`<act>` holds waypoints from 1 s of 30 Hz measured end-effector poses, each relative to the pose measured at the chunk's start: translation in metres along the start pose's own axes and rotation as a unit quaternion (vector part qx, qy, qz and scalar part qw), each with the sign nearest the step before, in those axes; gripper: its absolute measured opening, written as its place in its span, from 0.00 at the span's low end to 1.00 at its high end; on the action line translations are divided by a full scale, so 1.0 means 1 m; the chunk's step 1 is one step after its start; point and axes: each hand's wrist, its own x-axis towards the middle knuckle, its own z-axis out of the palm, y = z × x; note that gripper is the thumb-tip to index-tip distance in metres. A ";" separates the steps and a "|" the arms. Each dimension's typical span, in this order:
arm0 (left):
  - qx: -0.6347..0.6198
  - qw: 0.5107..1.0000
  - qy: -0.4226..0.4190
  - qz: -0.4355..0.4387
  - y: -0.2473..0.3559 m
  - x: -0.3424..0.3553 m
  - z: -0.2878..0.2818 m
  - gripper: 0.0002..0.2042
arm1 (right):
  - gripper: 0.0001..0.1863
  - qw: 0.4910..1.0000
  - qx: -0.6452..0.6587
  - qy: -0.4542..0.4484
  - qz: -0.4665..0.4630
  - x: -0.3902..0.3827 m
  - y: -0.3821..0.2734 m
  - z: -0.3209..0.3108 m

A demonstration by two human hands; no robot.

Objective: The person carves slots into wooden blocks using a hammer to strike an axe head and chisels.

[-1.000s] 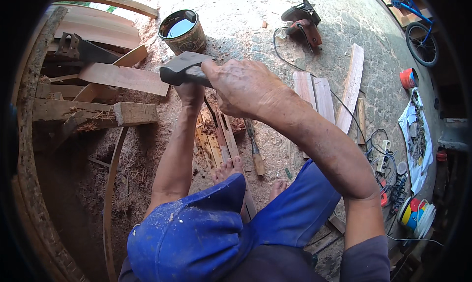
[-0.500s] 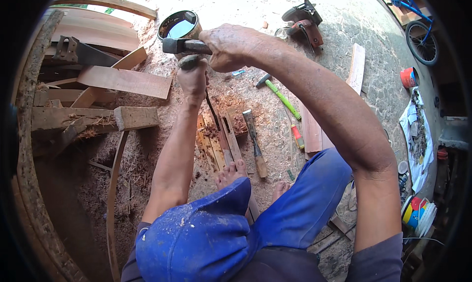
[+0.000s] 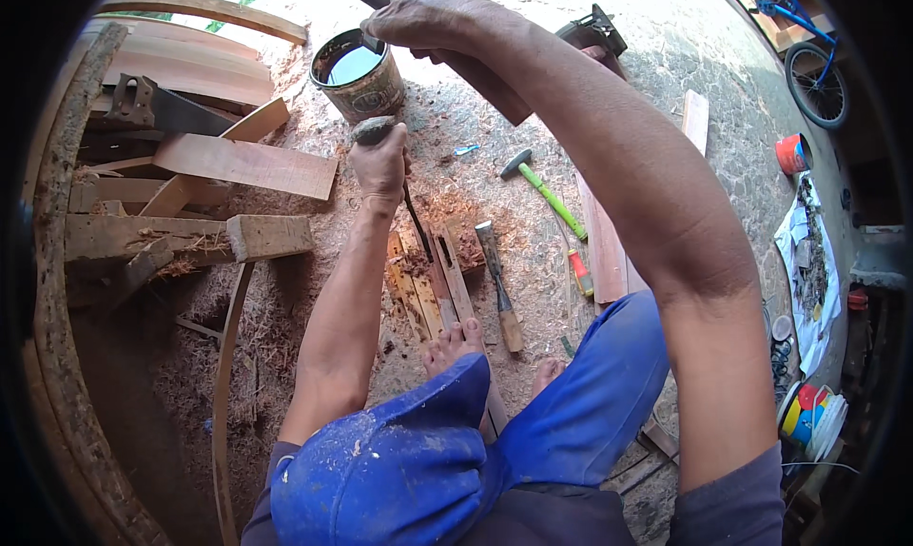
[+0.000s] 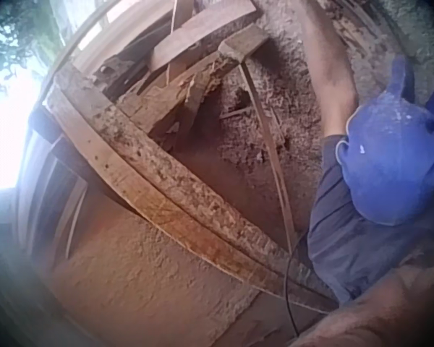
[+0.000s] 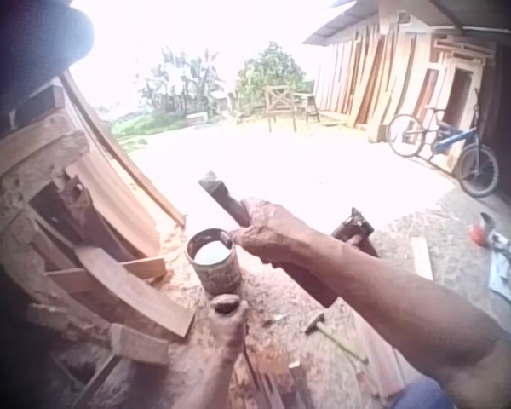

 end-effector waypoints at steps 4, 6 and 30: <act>0.091 0.996 0.009 -0.005 -0.001 0.000 -0.016 0.06 | 0.20 0.948 -0.228 -0.223 0.023 -0.009 0.018 0.047; 0.065 0.997 0.009 0.050 0.000 -0.013 -0.011 0.09 | 0.18 0.927 -0.239 -0.290 0.015 -0.026 0.027 0.044; 0.074 0.981 -0.075 0.165 0.041 -0.121 -0.017 0.06 | 0.17 0.973 -0.145 -0.170 -0.054 -0.087 0.023 -0.014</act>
